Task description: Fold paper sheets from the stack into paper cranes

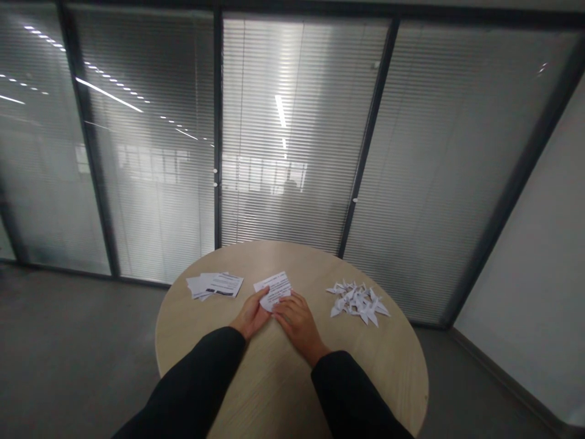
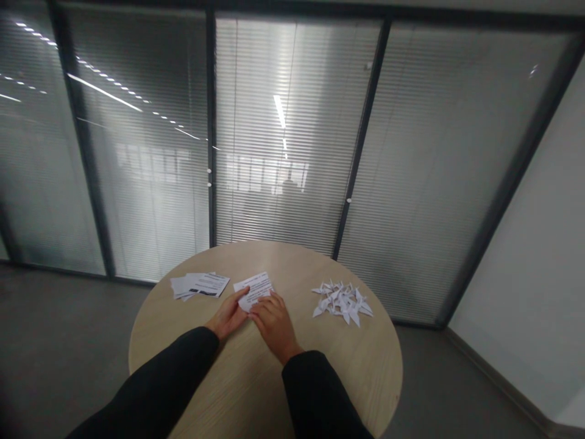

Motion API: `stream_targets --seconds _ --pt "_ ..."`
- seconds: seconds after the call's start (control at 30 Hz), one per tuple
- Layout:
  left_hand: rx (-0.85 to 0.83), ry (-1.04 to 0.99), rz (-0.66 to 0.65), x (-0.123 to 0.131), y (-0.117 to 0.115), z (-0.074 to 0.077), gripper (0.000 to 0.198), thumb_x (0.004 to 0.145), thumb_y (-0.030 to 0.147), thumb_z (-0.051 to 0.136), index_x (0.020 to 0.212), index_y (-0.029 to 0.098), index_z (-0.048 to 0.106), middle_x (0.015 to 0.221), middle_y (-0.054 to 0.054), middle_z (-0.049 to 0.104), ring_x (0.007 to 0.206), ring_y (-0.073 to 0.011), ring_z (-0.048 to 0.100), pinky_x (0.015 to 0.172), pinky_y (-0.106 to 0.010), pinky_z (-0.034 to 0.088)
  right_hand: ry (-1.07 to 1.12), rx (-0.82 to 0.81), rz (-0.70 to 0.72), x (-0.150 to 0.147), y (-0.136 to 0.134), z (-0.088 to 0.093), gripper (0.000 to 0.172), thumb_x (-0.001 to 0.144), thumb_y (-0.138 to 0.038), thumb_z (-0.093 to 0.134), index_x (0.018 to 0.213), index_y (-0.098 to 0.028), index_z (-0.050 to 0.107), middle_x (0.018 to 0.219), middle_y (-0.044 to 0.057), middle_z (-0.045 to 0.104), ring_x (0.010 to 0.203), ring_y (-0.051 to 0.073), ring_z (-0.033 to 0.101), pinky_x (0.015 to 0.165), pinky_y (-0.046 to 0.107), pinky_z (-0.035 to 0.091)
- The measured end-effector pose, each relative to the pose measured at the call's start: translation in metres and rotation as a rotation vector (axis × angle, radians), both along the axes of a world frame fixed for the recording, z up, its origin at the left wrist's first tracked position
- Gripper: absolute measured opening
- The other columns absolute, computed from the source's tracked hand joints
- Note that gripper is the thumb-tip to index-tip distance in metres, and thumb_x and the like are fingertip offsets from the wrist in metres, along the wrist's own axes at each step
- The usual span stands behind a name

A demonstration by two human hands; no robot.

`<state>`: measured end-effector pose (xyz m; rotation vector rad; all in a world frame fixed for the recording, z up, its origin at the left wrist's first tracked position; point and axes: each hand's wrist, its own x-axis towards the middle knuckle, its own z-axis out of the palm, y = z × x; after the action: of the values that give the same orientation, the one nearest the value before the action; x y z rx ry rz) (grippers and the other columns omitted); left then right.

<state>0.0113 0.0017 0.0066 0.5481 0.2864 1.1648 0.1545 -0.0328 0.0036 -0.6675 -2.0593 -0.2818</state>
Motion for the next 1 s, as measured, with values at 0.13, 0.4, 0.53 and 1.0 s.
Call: stream_targets --seconds 0.13,0.4,0.53,1.0 --pt "0.012 0.001 -0.016 0.001 -0.001 -0.001 0.042 0.084 0.011 0.042 0.125 0.002 0.046 0.111 -0.018 0.063 0.103 -0.0234 0.059 0.09 -0.034 0.045 0.206 -0.106 -0.039 0.005 0.006 -0.002 0.007 0.085 -0.025 0.058 0.086 -0.023 0.064 0.085 0.003 0.067 0.09 0.02 0.058 0.089 0.042 0.043" --pt "0.082 0.141 -0.048 0.005 -0.014 0.005 0.035 0.087 0.03 0.051 0.112 0.006 0.057 0.114 -0.018 0.062 0.101 -0.0245 0.06 0.091 -0.038 0.046 0.513 -0.273 -0.176 0.015 0.014 -0.003 0.011 0.078 -0.03 0.062 0.076 -0.021 0.067 0.113 0.009 0.057 0.109 0.022 0.051 0.097 0.039 0.037" --pt "0.237 0.268 -0.031 0.007 -0.021 0.006 0.042 0.076 0.032 0.066 0.111 0.01 0.059 0.117 -0.017 0.061 0.105 -0.0259 0.059 0.094 -0.04 0.043 0.617 -0.421 -0.166 0.022 0.019 -0.005 0.015 0.077 -0.033 0.061 0.073 -0.02 0.067 0.107 0.009 0.062 0.102 0.021 0.056 0.094 0.037 0.04" --pt "0.446 0.493 0.046 0.012 -0.019 0.002 0.05 0.062 0.022 0.076 0.108 0.009 0.063 0.107 -0.015 0.067 0.097 -0.0265 0.063 0.094 -0.039 0.042 0.621 -0.532 -0.185 0.023 0.013 0.002 0.022 0.07 -0.042 0.063 0.073 -0.02 0.064 0.077 0.002 0.067 0.076 0.02 0.061 0.074 0.031 0.044"
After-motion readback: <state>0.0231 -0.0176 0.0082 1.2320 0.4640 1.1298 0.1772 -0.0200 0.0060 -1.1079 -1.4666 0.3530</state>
